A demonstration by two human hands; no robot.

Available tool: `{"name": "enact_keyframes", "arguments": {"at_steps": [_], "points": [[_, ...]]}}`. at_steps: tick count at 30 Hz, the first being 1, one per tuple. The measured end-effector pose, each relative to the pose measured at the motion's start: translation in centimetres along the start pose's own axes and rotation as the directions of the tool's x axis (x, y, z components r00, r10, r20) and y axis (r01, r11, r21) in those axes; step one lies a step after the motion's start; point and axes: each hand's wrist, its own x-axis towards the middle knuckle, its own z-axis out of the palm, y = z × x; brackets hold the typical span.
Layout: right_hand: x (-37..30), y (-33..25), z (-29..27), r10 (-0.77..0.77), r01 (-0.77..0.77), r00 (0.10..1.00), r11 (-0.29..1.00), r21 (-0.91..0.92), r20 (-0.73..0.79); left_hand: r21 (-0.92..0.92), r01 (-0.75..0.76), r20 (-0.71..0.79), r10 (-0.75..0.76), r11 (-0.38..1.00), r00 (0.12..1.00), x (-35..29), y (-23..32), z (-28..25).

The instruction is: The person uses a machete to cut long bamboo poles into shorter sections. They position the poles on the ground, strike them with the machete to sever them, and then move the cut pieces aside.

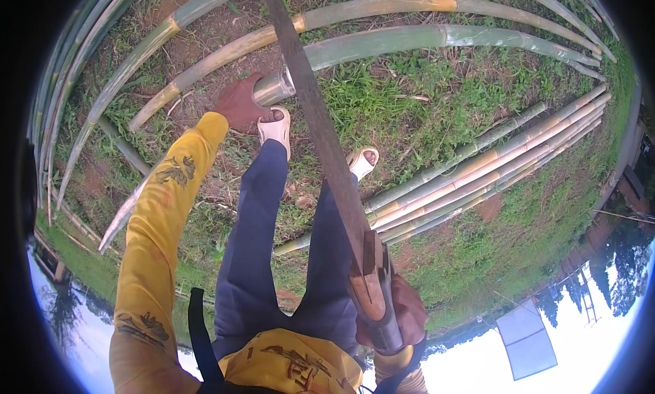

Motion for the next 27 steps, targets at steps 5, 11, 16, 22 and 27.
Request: {"name": "enact_keyframes", "arguments": {"at_steps": [5,11,16,22,27], "points": [[-2.6,2.5,-3.4,0.255,-0.256,0.967,0.951,-0.175,-0.029,-0.067,-0.039,0.041,0.041,0.997,0.998,2.3,-1.7,1.9],[-5.7,6.1,-2.2,0.493,-0.485,0.869,0.862,-0.146,0.026,-0.044,0.082,0.130,-0.076,0.996,0.989,7.0,-4.3,4.9],[-8.4,9.1,-0.9,0.435,-0.400,0.898,0.873,-0.279,0.073,-0.056,0.071,-0.069,-0.075,0.996,0.995,11.8,-8.7,7.2],[-9.0,10.1,1.6,0.472,-0.395,0.875,0.827,-0.400,0.111,0.189,0.070,-0.381,0.008,0.979,0.924,13.6,-9.2,7.8],[-6.4,9.7,3.9,0.594,-0.475,0.783,0.762,-0.440,0.184,0.358,0.078,-0.460,0.103,0.930,0.882,13.4,-11.8,10.7]]}}
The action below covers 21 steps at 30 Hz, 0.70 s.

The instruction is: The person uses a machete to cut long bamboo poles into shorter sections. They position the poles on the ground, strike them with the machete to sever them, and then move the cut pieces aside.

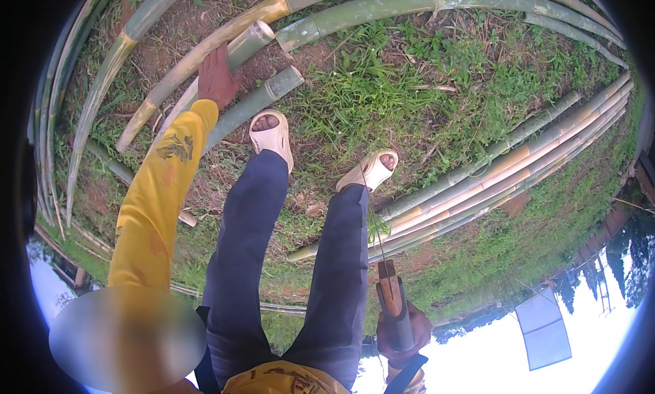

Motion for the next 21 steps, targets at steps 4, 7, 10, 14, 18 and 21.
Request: {"name": "enact_keyframes", "arguments": {"at_steps": [4,7,10,14,18,21], "points": [[1.3,-2.3,2.1,-0.062,0.064,0.998,0.988,0.139,-0.013,0.015,0.029,0.044,-0.030,0.999,0.999,0.7,0.3,0.2],[2.2,-3.1,3.8,-0.218,0.238,0.970,0.946,0.220,-0.111,0.030,-0.008,0.028,0.008,0.999,1.000,1.6,-0.8,0.6],[2.4,-2.9,4.8,-0.261,0.284,0.958,0.928,0.241,-0.123,-0.105,-0.017,0.143,0.032,0.994,0.989,2.5,-1.7,-0.3],[2.4,-3.1,5.8,-0.229,0.272,0.958,0.919,0.287,-0.175,-0.335,0.041,0.407,0.105,0.941,0.908,3.0,-2.1,-2.6],[4.6,-3.7,6.9,-0.342,0.371,0.925,0.908,0.195,-0.168,-0.422,0.017,0.441,0.189,0.906,0.877,3.9,-2.8,-4.2],[4.7,-3.6,8.3,-0.264,0.298,0.954,0.875,0.382,-0.141,-0.450,0.035,0.486,0.212,0.892,0.848,4.7,-3.2,-4.2]]}}
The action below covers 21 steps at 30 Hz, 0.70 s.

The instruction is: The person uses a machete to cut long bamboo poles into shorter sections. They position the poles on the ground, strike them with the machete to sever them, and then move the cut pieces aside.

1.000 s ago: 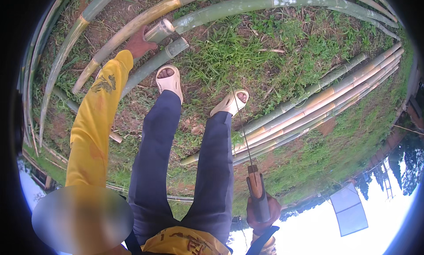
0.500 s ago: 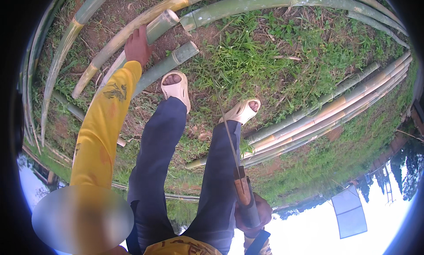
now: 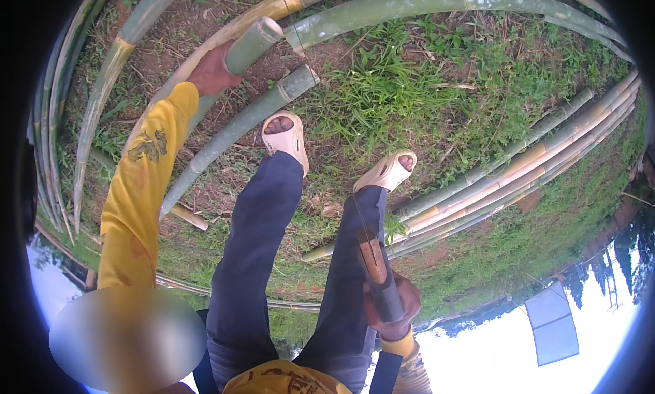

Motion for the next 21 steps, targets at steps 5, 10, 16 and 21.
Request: {"name": "enact_keyframes", "arguments": {"at_steps": [5,10,16,21], "points": [[-1.2,0.7,1.6,0.075,-0.076,0.997,0.997,0.029,0.030,-0.024,0.000,0.015,0.001,1.000,1.000,0.3,-0.8,0.1],[-2.0,1.1,3.4,0.069,-0.070,0.998,0.996,0.056,0.011,-0.042,-0.023,0.045,0.025,0.999,0.999,0.8,-1.0,0.1],[-3.6,0.3,3.6,0.033,-0.034,0.999,0.998,0.055,0.005,-0.030,-0.006,0.054,0.007,1.000,0.999,1.3,-1.5,0.2],[-2.2,0.5,5.1,0.024,-0.022,0.999,0.998,0.053,-0.039,-0.093,-0.045,0.067,0.052,0.995,0.996,1.8,-2.1,-0.1]]}}
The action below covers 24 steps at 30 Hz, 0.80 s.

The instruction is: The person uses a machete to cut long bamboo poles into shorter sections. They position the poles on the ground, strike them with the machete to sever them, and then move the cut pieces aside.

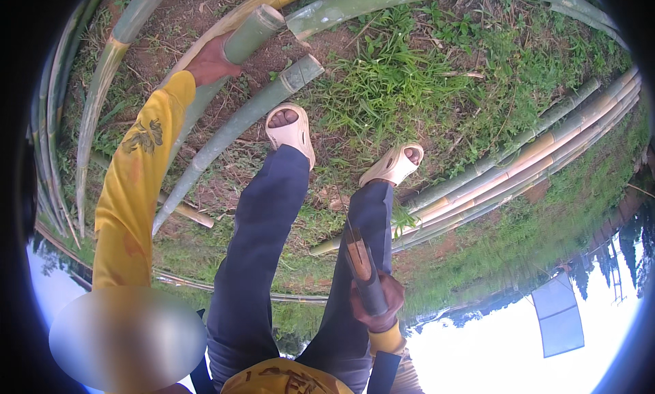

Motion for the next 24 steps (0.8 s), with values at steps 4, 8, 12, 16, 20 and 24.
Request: {"name": "enact_keyframes", "arguments": {"at_steps": [4,8,12,16,20,24], "points": [[-0.1,0.6,0.0,-0.028,0.022,0.997,0.996,0.085,0.076,0.040,0.032,0.010,-0.032,0.999,0.999,-0.2,1.1,-0.1],[0.1,0.3,-0.1,0.049,-0.055,0.997,0.994,0.094,0.066,0.021,0.038,-0.009,-0.038,0.999,0.999,0.3,0.5,-0.4],[-3.4,-0.8,-2.0,0.089,-0.090,0.994,0.996,0.012,0.067,0.282,-0.137,-0.162,0.188,0.950,0.969,-2.1,2.4,1.9],[-3.5,-0.8,-4.7,0.074,-0.068,0.996,0.993,-0.101,0.055,0.059,0.072,-0.083,-0.067,0.996,0.994,-1.4,1.0,0.3],[-2.1,0.1,-3.5,-0.048,0.056,0.996,0.991,-0.119,0.070,0.070,-0.012,-0.104,0.020,0.997,0.994,-1.8,2.0,1.4],[-1.9,-0.5,-2.4,-0.051,0.053,0.996,0.998,-0.039,0.069,0.130,0.028,-0.084,-0.017,0.991,0.996,-1.6,1.9,1.2]]}}
